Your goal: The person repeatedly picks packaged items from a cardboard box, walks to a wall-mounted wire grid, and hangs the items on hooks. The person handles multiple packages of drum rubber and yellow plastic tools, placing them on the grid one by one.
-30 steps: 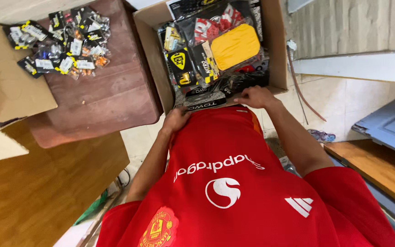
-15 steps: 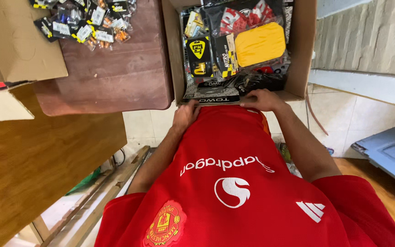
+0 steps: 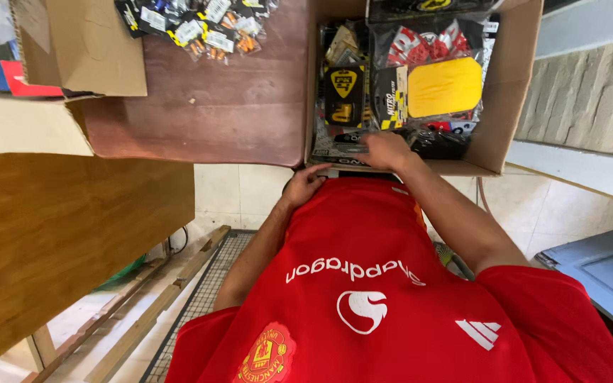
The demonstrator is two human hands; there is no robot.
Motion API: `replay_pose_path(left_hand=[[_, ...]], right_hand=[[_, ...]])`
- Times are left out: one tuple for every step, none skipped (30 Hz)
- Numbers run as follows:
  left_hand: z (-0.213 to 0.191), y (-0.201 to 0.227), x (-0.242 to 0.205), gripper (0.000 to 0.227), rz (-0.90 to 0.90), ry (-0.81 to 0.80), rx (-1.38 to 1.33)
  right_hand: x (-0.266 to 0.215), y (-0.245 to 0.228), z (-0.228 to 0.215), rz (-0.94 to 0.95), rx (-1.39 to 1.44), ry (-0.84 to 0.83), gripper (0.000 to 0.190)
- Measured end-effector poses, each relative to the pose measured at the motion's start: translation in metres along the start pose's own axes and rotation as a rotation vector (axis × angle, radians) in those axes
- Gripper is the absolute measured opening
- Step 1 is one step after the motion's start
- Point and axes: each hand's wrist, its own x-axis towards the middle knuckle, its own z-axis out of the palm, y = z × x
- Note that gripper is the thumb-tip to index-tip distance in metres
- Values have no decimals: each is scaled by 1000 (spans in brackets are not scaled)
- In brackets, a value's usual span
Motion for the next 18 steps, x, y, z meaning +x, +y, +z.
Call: replay_pose_path(left_hand=[[-5, 6, 0, 46, 7, 0, 0], [-8, 12, -2, 46, 16, -25, 12], [-11, 17, -5, 46, 26, -51, 24], [-16, 22, -8, 46, 31, -48, 24], [-21, 27, -10, 48, 43, -77, 27], [-23, 29, -16, 49, 49, -112, 29], [-27, 30, -16, 49, 48, -114, 29], [-31, 31, -16, 49, 60, -129, 37], [-34, 31, -16, 50, 71, -144, 45], [-38, 31, -17, 50, 75, -149, 43], [-41, 30, -17, 50, 74, -161, 57], [-44, 30, -17, 51, 75, -174, 70], [-45, 25, -13, 51, 81, -180, 69], [-46, 19, -9, 50, 76, -197, 83], [-46, 14, -5, 50, 71, -214, 96], [-48, 13, 0, 50, 81, -224, 95], [-51, 13, 5, 49, 81, -234, 117], [-53, 11, 8, 48, 78, -248, 141]], right_hand=[[25, 2, 5, 2, -4, 5, 56], [48, 3, 13, -79, -144, 96, 55], [72, 5, 21, -160, -284, 187, 54], [87, 10, 25, -160, -289, 191, 54], [103, 15, 29, -173, -487, 294, 47], [115, 21, 38, -182, -681, 392, 43], [102, 18, 20, -181, -680, 391, 43], [88, 15, 3, -114, -822, 314, 42], [74, 13, -15, -47, -962, 233, 44], [73, 28, -19, -40, -964, 231, 44], [71, 43, -23, -31, -970, 234, 44], [68, 59, -28, -19, -977, 237, 45], [67, 73, -30, -11, -980, 235, 45], [64, 88, -29, 8, -984, 239, 49], [60, 104, -28, 27, -988, 243, 55], [53, 99, -33, 41, -991, 241, 55], [47, 95, -38, 23, -967, 226, 56], [39, 90, -40, 7, -937, 210, 56]])
